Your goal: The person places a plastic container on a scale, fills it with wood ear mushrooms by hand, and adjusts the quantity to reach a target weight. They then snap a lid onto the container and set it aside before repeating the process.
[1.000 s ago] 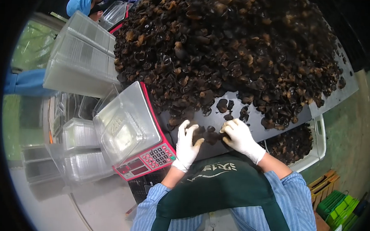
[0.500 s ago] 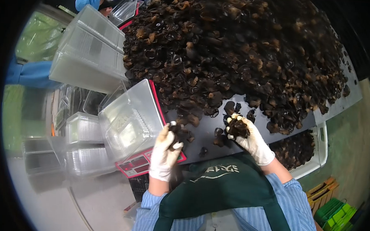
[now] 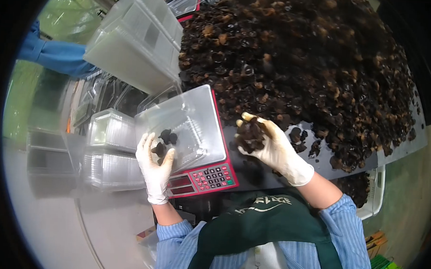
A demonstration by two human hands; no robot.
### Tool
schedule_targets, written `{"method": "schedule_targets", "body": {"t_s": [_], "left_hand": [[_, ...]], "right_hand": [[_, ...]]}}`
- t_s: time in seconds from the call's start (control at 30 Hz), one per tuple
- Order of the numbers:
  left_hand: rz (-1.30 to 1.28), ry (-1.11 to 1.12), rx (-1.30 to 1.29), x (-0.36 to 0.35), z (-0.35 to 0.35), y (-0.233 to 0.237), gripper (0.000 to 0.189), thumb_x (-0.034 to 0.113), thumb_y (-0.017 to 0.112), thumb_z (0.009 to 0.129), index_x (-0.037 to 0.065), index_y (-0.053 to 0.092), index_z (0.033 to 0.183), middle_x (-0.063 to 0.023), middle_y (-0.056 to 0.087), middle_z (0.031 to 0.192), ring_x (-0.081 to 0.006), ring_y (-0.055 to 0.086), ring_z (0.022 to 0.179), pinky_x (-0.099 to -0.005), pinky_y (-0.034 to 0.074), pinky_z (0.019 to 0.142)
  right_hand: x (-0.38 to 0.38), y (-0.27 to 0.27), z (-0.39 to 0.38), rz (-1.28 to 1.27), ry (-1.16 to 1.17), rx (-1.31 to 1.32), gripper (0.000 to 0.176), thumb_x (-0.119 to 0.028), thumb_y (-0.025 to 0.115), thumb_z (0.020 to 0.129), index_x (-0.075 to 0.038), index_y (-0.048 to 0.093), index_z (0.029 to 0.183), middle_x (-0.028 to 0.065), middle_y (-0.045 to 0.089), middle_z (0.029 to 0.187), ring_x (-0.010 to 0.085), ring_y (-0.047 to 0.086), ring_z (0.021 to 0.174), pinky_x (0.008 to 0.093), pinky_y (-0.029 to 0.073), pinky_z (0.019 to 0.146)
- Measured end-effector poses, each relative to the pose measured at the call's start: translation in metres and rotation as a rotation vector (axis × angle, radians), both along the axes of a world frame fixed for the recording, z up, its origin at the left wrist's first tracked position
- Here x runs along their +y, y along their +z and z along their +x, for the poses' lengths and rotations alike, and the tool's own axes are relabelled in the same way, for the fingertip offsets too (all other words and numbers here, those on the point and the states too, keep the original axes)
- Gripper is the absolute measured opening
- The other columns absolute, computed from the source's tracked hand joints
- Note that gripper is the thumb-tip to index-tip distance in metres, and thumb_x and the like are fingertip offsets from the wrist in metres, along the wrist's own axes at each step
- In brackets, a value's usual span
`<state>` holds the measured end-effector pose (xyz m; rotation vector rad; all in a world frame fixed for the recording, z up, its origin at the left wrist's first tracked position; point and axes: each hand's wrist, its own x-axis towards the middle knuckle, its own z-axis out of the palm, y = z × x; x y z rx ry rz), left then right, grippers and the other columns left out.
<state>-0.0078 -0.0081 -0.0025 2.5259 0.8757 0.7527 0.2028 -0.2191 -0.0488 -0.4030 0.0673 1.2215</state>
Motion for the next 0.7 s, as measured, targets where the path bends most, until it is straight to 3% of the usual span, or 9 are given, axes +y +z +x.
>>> {"method": "schedule_targets", "body": {"t_s": [0.1, 0.2, 0.3, 0.33, 0.4, 0.53, 0.6, 0.67, 0.7], "left_hand": [[0.002, -0.007, 0.148, 0.006, -0.011, 0.004, 0.101, 0.029, 0.085, 0.055, 0.003, 0.035, 0.139, -0.0224, 0.037, 0.137, -0.0363, 0.035, 0.127, -0.0445, 0.027, 0.107], [-0.114, -0.031, 0.088, 0.004, -0.015, -0.004, 0.105, 0.031, 0.085, 0.056, 0.001, 0.031, 0.140, -0.0234, 0.035, 0.138, -0.0381, 0.032, 0.129, -0.0452, 0.026, 0.107], [-0.142, 0.000, 0.081, 0.003, -0.016, -0.007, 0.108, 0.036, 0.084, 0.058, -0.001, 0.026, 0.141, -0.0250, 0.032, 0.140, -0.0400, 0.028, 0.131, -0.0463, 0.024, 0.109], [-0.140, 0.017, 0.083, 0.003, -0.016, -0.010, 0.108, 0.037, 0.083, 0.058, -0.002, 0.026, 0.141, -0.0252, 0.032, 0.140, -0.0402, 0.028, 0.131, -0.0464, 0.024, 0.109], [-0.098, 0.005, 0.107, 0.005, -0.018, -0.012, 0.109, 0.040, 0.083, 0.058, -0.003, 0.026, 0.141, -0.0251, 0.032, 0.140, -0.0405, 0.028, 0.131, -0.0463, 0.024, 0.109], [-0.080, 0.002, 0.143, 0.004, -0.020, -0.004, 0.108, 0.040, 0.083, 0.058, -0.002, 0.027, 0.140, -0.0240, 0.033, 0.140, -0.0394, 0.027, 0.132, -0.0457, 0.024, 0.109], [-0.081, -0.001, 0.133, 0.004, -0.019, -0.004, 0.108, 0.039, 0.084, 0.058, -0.002, 0.027, 0.141, -0.0238, 0.033, 0.140, -0.0391, 0.027, 0.133, -0.0454, 0.024, 0.109], [-0.080, -0.005, 0.114, 0.003, -0.017, -0.004, 0.107, 0.036, 0.084, 0.058, -0.001, 0.028, 0.141, -0.0233, 0.032, 0.141, -0.0386, 0.027, 0.133, -0.0445, 0.024, 0.109], [-0.079, -0.011, 0.107, 0.003, -0.016, -0.003, 0.106, 0.035, 0.084, 0.058, 0.000, 0.028, 0.141, -0.0231, 0.032, 0.141, -0.0383, 0.027, 0.133, -0.0441, 0.024, 0.109]], "right_hand": [[0.050, 0.031, -0.015, 0.028, -0.005, -0.272, 0.040, -0.028, 0.053, 0.091, -0.009, 0.051, 0.126, 0.0094, 0.059, 0.114, 0.0235, 0.058, 0.102, 0.0411, 0.050, 0.084], [0.095, 0.047, -0.036, -0.036, 0.022, -0.627, 0.043, -0.018, 0.056, 0.089, -0.007, 0.047, 0.129, 0.0099, 0.058, 0.108, 0.0183, 0.058, 0.099, 0.0344, 0.050, 0.082], [0.113, 0.050, -0.062, -0.139, 0.055, -1.056, 0.049, -0.013, 0.058, 0.086, -0.003, 0.043, 0.132, 0.0121, 0.053, 0.119, 0.0164, 0.054, 0.101, 0.0311, 0.046, 0.087], [0.123, 0.040, -0.071, -0.154, -0.035, -1.243, 0.052, -0.011, 0.058, 0.085, -0.003, 0.042, 0.134, 0.0134, 0.052, 0.123, 0.0178, 0.052, 0.109, 0.0316, 0.042, 0.095], [0.114, 0.034, -0.075, -0.093, -0.040, -1.209, 0.050, -0.007, 0.059, 0.082, -0.003, 0.046, 0.130, 0.0146, 0.052, 0.126, 0.0216, 0.048, 0.118, 0.0331, 0.037, 0.101], [0.085, 0.007, -0.037, -0.241, -0.497, -1.520, 0.032, 0.003, 0.056, 0.075, -0.002, 0.058, 0.107, 0.0129, 0.058, 0.116, 0.0253, 0.056, 0.106, 0.0350, 0.044, 0.094], [0.070, -0.029, -0.026, -0.488, -0.491, -1.574, 0.030, -0.003, 0.060, 0.074, -0.005, 0.060, 0.103, 0.0116, 0.058, 0.113, 0.0302, 0.054, 0.106, 0.0394, 0.042, 0.095], [0.052, -0.067, -0.025, -0.663, -0.441, -2.025, 0.032, -0.011, 0.065, 0.074, -0.008, 0.061, 0.105, 0.0111, 0.056, 0.117, 0.0318, 0.048, 0.116, 0.0454, 0.036, 0.100], [0.040, -0.068, -0.029, -0.671, -0.249, -2.175, 0.035, -0.015, 0.067, 0.073, -0.010, 0.060, 0.107, 0.0103, 0.055, 0.118, 0.0323, 0.044, 0.120, 0.0488, 0.032, 0.101]]}}
